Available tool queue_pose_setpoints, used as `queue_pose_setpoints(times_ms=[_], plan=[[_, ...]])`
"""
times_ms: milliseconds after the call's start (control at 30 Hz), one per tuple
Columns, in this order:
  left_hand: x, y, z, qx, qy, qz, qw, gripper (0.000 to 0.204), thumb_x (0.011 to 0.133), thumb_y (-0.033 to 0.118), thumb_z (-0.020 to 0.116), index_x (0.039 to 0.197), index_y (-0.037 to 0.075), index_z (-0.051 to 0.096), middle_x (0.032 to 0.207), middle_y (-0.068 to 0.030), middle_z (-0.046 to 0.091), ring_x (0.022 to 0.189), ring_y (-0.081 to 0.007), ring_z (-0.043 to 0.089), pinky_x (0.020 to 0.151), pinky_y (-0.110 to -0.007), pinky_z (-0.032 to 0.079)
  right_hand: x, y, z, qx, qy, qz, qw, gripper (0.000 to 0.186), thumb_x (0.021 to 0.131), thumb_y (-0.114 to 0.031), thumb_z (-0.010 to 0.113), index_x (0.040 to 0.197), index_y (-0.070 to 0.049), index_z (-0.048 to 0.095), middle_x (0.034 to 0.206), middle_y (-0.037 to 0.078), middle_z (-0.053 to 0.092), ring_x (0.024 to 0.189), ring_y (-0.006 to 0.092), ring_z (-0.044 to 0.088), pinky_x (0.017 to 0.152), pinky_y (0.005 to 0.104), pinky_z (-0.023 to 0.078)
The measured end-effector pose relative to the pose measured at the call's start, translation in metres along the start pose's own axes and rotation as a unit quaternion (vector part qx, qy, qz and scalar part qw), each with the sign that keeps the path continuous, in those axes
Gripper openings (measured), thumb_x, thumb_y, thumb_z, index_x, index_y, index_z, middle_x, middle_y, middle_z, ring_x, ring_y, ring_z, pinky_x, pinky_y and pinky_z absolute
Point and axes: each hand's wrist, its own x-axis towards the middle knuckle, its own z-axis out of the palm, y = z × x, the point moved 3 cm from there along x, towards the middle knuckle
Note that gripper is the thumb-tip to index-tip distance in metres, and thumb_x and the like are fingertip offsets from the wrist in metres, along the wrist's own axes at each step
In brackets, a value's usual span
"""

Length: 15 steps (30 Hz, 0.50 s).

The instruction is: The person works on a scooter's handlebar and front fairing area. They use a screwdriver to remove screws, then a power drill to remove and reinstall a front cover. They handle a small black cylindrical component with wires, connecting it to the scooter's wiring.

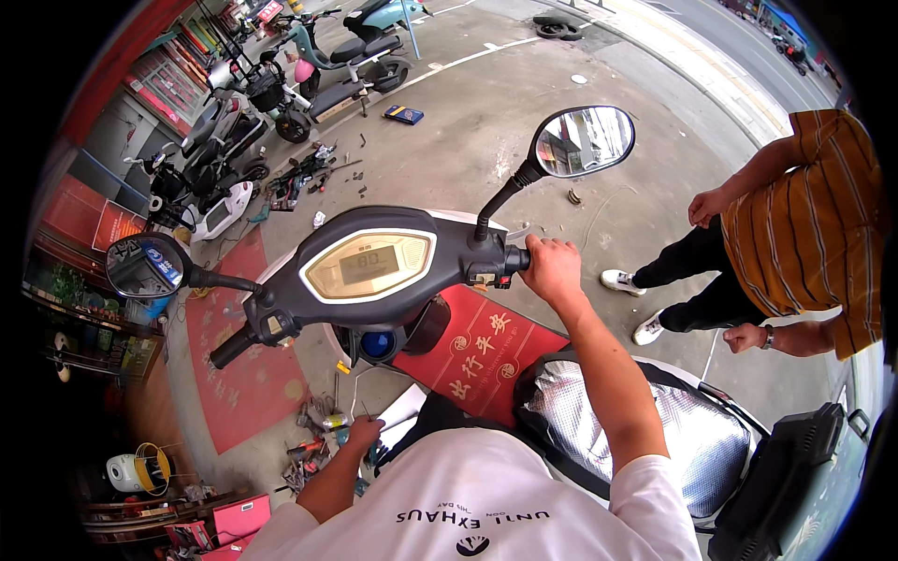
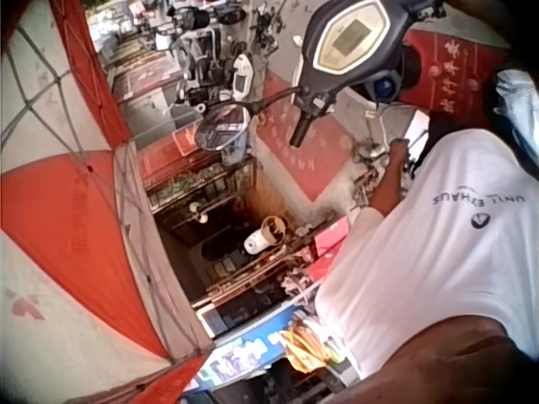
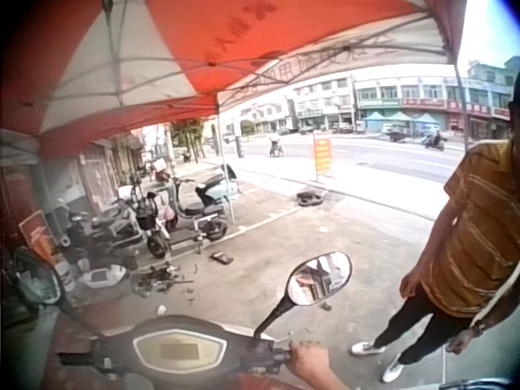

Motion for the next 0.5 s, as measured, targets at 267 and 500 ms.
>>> queue_pose_setpoints(times_ms=[267, 500], plan=[[0.0, 0.011, 0.002, 0.008, -0.001, 0.017, 1.0, 0.031, 0.077, 0.021, 0.068, 0.087, -0.008, 0.061, 0.07, -0.0165, 0.062, 0.054, -0.0255, 0.064, 0.048, -0.038, 0.053, 0.011, 0.004, 0.001, -0.019, -0.105, -0.04, 0.993, 0.031, 0.069, -0.026, 0.073, 0.093, -0.01, 0.062, 0.081, 0.012, 0.066, 0.083, 0.0301, 0.065, 0.077, 0.0425, 0.048], [0.006, 0.009, 0.0, 0.01, -0.011, 0.02, 1.0, 0.031, 0.078, 0.021, 0.067, 0.09, -0.008, 0.061, 0.073, -0.0158, 0.063, 0.053, -0.0246, 0.064, 0.047, -0.038, 0.052, 0.056, 0.024, -0.005, 0.114, -0.414, -0.042, 0.902, 0.053, 0.064, -0.03, 0.079, 0.11, -0.008, 0.066, 0.099, 0.016, 0.069, 0.098, 0.0341, 0.065, 0.084, 0.0412, 0.05]])
